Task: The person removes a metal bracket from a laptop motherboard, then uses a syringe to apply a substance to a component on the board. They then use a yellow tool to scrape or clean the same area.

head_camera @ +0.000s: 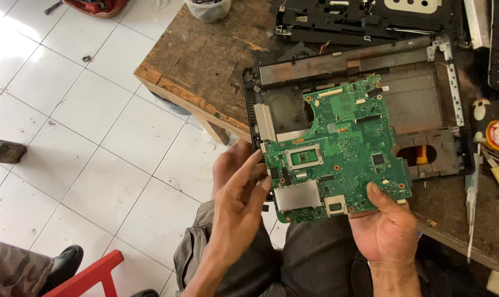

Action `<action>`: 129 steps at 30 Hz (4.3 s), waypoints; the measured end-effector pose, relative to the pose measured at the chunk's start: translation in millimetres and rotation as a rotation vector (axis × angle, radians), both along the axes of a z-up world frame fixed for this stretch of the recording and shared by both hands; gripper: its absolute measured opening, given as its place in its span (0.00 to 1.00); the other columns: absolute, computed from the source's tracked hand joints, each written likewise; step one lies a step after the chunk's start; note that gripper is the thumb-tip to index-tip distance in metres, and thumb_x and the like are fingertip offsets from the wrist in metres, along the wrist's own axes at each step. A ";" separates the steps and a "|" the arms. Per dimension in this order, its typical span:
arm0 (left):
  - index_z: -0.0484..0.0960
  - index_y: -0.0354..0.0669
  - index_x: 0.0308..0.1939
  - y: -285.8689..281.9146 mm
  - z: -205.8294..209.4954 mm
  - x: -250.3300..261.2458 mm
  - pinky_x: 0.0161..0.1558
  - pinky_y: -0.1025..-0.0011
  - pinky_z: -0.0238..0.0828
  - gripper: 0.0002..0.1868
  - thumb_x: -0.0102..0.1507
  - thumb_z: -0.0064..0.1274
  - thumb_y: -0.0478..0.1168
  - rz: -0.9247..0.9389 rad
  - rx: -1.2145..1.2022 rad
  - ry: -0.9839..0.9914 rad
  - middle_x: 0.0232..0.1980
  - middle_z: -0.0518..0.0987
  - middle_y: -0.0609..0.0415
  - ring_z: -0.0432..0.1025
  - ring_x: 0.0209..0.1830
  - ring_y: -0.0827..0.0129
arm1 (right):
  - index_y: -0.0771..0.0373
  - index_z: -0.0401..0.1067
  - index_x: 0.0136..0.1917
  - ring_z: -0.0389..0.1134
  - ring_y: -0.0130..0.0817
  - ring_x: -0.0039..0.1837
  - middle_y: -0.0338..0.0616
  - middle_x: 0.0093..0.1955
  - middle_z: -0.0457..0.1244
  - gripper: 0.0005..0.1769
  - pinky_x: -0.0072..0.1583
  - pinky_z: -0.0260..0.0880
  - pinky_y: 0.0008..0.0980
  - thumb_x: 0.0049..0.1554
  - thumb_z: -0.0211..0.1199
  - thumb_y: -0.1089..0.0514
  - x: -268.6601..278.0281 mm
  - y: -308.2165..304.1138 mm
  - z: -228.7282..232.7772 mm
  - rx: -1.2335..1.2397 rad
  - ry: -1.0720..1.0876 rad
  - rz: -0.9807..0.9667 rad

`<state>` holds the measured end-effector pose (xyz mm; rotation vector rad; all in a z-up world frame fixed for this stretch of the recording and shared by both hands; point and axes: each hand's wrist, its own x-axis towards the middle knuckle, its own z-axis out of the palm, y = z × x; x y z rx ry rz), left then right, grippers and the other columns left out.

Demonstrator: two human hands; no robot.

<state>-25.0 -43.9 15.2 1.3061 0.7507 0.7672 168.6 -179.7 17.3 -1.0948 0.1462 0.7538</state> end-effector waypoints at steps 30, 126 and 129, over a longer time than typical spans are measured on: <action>0.79 0.46 0.69 -23.1 -3.6 20.5 0.79 0.37 0.49 0.21 0.72 0.58 0.39 -0.187 0.911 0.374 0.66 0.82 0.52 0.72 0.65 0.51 | 0.34 0.66 0.42 0.59 0.23 0.61 0.17 0.51 0.53 0.24 0.72 0.49 0.47 0.56 0.74 0.65 26.6 -39.8 -84.5 -0.128 0.048 -0.067; 0.75 0.34 0.75 -15.3 -52.4 -3.2 0.50 0.60 0.91 0.29 0.70 0.62 0.30 0.152 -0.262 -0.099 0.36 0.74 0.58 0.77 0.37 0.73 | 0.67 0.51 0.86 0.79 0.46 0.51 0.69 0.57 0.70 0.44 0.54 0.87 0.50 0.64 0.68 0.59 18.2 -46.8 -17.4 -0.455 -0.622 0.416; 0.74 0.41 0.75 -8.3 -34.5 -12.0 0.46 0.72 0.76 0.26 0.73 0.58 0.34 0.038 -0.272 0.014 0.38 0.72 0.60 0.75 0.42 0.73 | 0.58 0.56 0.83 0.73 0.37 0.52 0.55 0.53 0.75 0.42 0.57 0.72 0.35 0.60 0.70 0.61 11.5 -30.7 21.9 -0.576 -0.515 0.413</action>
